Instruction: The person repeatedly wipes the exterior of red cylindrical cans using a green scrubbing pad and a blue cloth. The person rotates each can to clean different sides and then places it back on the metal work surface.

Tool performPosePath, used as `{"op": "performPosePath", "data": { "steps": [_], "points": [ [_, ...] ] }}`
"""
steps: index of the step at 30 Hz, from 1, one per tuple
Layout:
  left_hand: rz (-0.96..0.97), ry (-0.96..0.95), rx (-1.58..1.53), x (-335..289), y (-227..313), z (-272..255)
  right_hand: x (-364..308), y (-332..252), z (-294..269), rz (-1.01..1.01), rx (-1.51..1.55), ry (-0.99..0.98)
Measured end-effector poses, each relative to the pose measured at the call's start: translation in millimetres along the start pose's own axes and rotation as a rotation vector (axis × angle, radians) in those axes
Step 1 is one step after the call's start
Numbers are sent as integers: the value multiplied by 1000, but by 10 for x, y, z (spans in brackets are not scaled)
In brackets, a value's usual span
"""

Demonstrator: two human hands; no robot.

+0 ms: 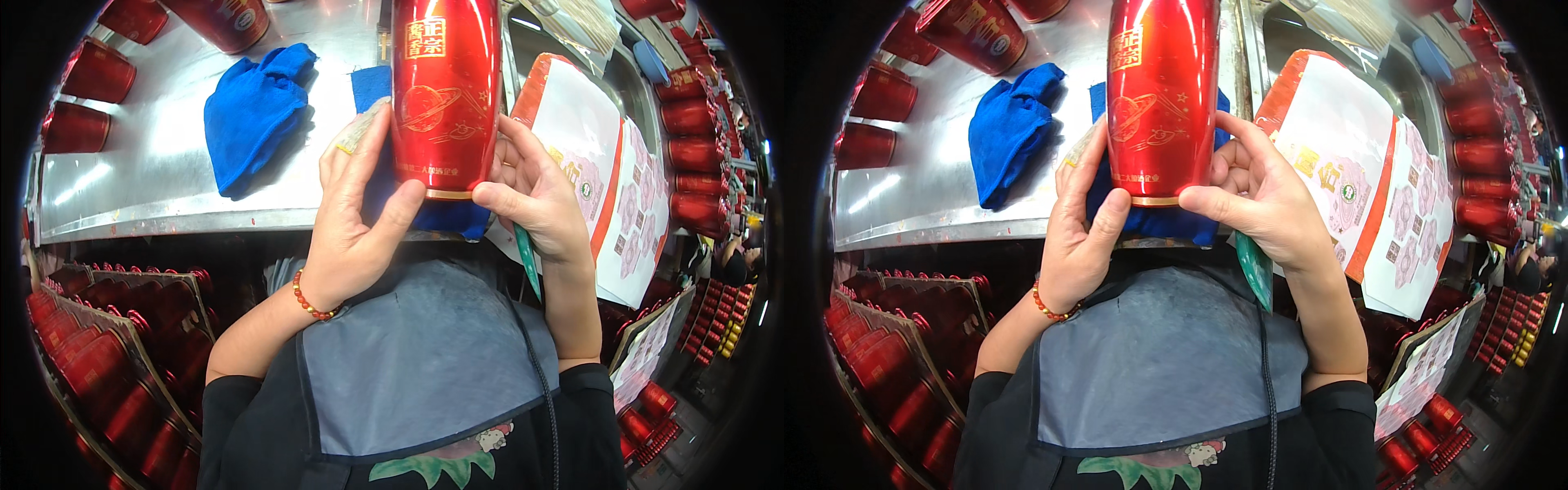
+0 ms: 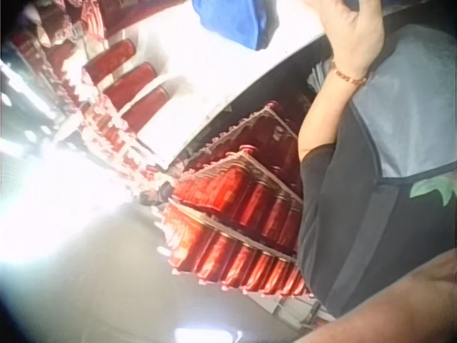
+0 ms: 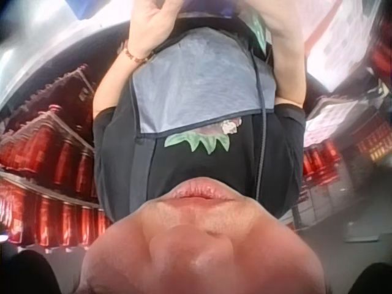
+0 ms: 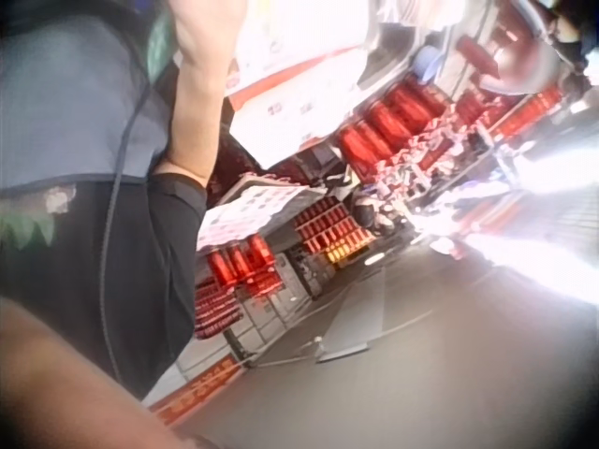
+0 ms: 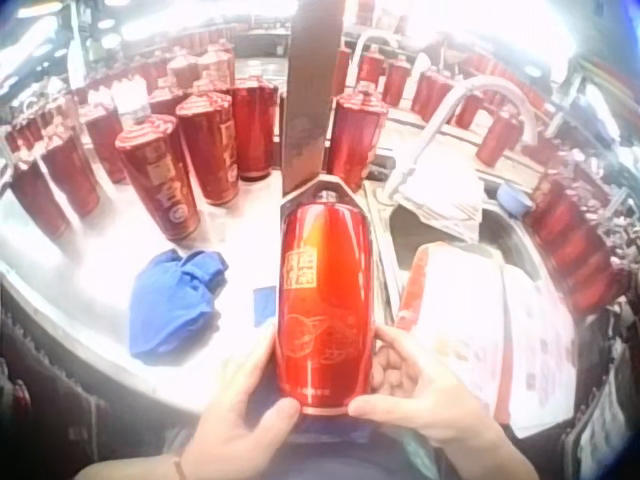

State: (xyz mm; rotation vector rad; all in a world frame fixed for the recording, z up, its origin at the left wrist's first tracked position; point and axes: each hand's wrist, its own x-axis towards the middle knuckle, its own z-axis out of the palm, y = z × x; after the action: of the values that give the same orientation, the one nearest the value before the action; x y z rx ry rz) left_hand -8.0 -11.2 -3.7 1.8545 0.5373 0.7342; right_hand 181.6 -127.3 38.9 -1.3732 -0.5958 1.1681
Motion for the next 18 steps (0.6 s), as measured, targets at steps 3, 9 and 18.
{"op": "performPosePath", "data": {
  "steps": [3,9,18],
  "points": [
    [14,-13,38,8,21,-10,8,25,-19,-9,7,-5],
    [2,-36,33,2,23,-27,20,34,-29,-17,15,-14],
    [16,-36,71,-15,-1,-14,4,-61,-9,36,15,-20]
  ]
}}
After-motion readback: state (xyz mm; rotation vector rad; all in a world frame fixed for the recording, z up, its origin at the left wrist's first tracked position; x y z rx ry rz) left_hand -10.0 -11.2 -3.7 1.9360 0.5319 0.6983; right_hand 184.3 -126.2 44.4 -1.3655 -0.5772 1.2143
